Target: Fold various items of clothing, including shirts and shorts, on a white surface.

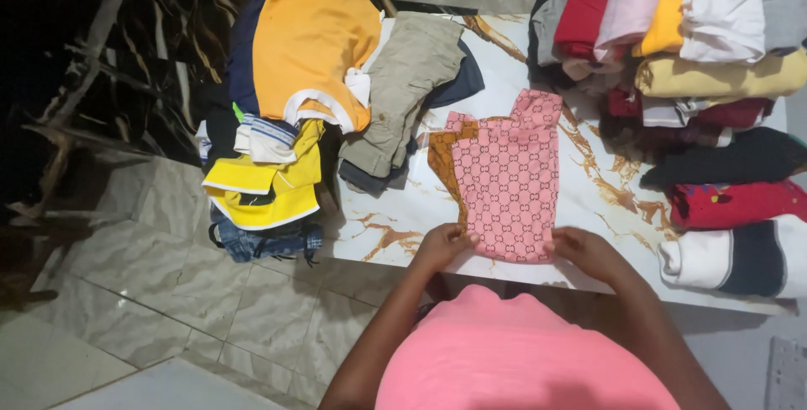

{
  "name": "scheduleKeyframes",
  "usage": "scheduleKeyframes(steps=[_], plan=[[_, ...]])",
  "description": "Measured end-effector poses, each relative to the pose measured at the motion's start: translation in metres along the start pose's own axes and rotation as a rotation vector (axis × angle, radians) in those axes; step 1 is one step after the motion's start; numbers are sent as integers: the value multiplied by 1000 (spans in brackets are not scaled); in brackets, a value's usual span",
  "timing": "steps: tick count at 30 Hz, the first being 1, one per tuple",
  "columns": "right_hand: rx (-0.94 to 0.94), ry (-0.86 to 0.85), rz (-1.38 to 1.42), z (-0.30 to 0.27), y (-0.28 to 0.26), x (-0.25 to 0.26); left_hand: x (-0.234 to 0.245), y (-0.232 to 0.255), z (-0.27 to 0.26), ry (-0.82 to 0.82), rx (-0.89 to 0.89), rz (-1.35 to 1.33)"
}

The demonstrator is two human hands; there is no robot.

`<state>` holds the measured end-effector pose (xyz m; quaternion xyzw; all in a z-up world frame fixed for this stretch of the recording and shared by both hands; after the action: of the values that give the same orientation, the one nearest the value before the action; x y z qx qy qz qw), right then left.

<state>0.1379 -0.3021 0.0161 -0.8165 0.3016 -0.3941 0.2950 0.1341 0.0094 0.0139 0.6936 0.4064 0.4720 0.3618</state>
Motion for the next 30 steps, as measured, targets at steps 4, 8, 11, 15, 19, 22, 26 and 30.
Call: scheduleKeyframes(steps=[4, 8, 11, 15, 19, 22, 26, 30], plan=[[44, 264, -67, 14, -44, 21, -4, 1, 9, 9, 234, -210], [231, 396, -82, 27, -108, 20, 0, 21, 10, 80, 298, -148], [276, 385, -104, 40, -136, 6, -4, 23, 20, 120, 202, -94], [286, 412, -148, 50, -152, -1, -19, -5, 27, 120, 35, -130], [278, 441, -157, 62, -153, -2, -25, 0, 25, 7, 68, -493], [220, 443, -126, 64, -149, 1, -23, 2, 33, -18, 166, -637], [202, 549, -18, 59, -106, 8, -16, 24, 42, -68, 317, -663], [234, 743, -76, 39, -67, 20, -35, -12, 73, -94, 289, -575]])
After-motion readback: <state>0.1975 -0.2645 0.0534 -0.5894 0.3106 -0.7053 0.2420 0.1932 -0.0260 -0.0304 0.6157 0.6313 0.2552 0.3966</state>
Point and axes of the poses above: each hand's wrist, its own z-axis towards the middle knuckle, its own x-axis out of the back of the hand, y = z × x, the point moved 7 cm from there along z, towards the middle knuckle, and after that the axes turned 2 degrees about y, right-handed, at the moved point
